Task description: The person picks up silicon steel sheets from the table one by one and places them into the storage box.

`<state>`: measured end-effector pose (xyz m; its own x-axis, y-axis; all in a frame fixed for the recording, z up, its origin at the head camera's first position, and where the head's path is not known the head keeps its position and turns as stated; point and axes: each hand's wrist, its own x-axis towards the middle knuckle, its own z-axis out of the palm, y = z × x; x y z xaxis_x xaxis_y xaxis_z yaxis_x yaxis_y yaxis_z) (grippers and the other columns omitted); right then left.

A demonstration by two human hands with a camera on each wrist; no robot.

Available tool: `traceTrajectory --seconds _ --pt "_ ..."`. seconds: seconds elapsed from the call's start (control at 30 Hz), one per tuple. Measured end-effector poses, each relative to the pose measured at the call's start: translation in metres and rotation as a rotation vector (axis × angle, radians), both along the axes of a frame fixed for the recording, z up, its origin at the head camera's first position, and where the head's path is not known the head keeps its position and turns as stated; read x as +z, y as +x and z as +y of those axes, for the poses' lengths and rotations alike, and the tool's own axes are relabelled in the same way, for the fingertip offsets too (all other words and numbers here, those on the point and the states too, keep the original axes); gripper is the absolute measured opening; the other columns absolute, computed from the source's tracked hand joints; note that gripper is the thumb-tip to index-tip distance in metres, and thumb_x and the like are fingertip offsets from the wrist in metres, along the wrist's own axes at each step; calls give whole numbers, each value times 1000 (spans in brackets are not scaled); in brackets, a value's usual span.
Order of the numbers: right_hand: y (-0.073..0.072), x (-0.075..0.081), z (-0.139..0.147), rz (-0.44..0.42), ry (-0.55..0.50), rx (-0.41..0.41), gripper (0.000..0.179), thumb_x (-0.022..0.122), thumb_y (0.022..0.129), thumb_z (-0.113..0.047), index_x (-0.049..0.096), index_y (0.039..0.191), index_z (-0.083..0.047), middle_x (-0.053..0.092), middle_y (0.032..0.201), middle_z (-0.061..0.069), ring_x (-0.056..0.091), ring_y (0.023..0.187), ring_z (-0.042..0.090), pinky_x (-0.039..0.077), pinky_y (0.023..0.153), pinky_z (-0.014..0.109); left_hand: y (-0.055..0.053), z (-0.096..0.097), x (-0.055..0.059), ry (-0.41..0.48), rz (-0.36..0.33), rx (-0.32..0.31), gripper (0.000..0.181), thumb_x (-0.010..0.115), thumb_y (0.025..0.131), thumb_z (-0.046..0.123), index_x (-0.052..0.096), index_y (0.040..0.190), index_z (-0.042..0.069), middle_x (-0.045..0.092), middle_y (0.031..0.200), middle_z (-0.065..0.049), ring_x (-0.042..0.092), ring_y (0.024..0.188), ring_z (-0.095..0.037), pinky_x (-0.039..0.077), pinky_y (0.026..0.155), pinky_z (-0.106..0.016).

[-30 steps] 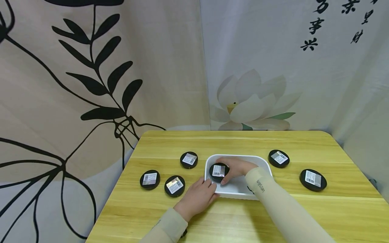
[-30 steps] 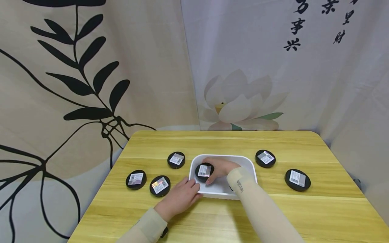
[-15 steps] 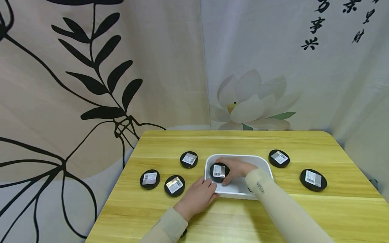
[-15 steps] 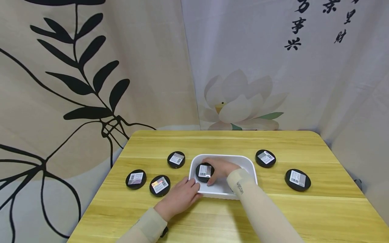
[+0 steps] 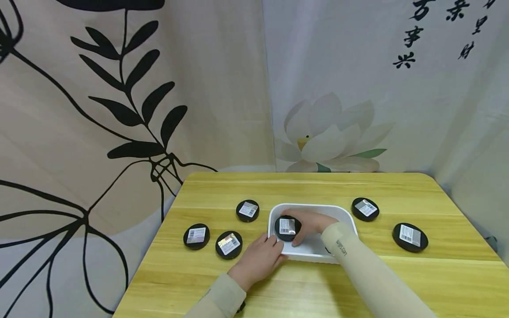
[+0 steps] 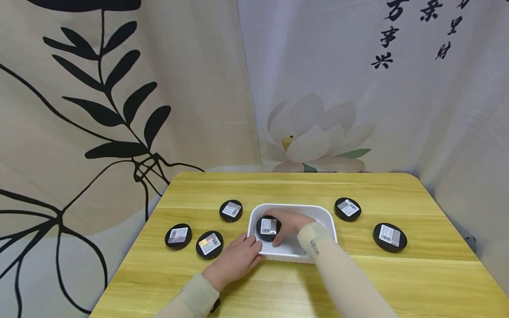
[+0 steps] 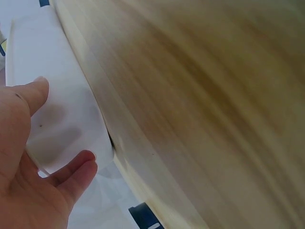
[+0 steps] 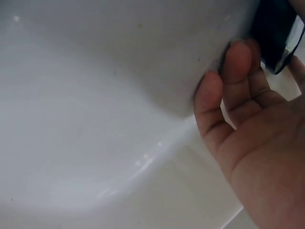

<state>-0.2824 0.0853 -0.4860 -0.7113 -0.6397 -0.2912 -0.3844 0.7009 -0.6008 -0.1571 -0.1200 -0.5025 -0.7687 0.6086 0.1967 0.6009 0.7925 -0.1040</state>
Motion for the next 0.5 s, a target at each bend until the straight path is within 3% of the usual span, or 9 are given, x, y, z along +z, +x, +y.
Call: traceTrajectory --seconds 0.17,0.3,0.5 --pt "1 2 5 -42 -25 6 95 94 68 -19 45 149 -28 48 153 2 46 138 26 32 118 53 0 0 -1 -6 6 -5 28 52 103 47 58 97 20 59 95 4 50 89 -16 47 82 -29" --pt "2 5 9 -74 -20 -34 99 94 69 -24 42 153 -31 45 156 3 43 141 28 30 119 55 0 0 -2 -4 -3 -2 29 51 103 47 58 99 20 59 97 4 51 90 -16 48 83 -29" --pt "3 13 15 -49 9 -41 100 92 71 -29 39 156 -29 40 161 4 41 144 29 30 119 54 -1 -1 0 2 -21 1 28 51 104 47 59 101 20 59 97 3 50 91 -16 49 83 -29"
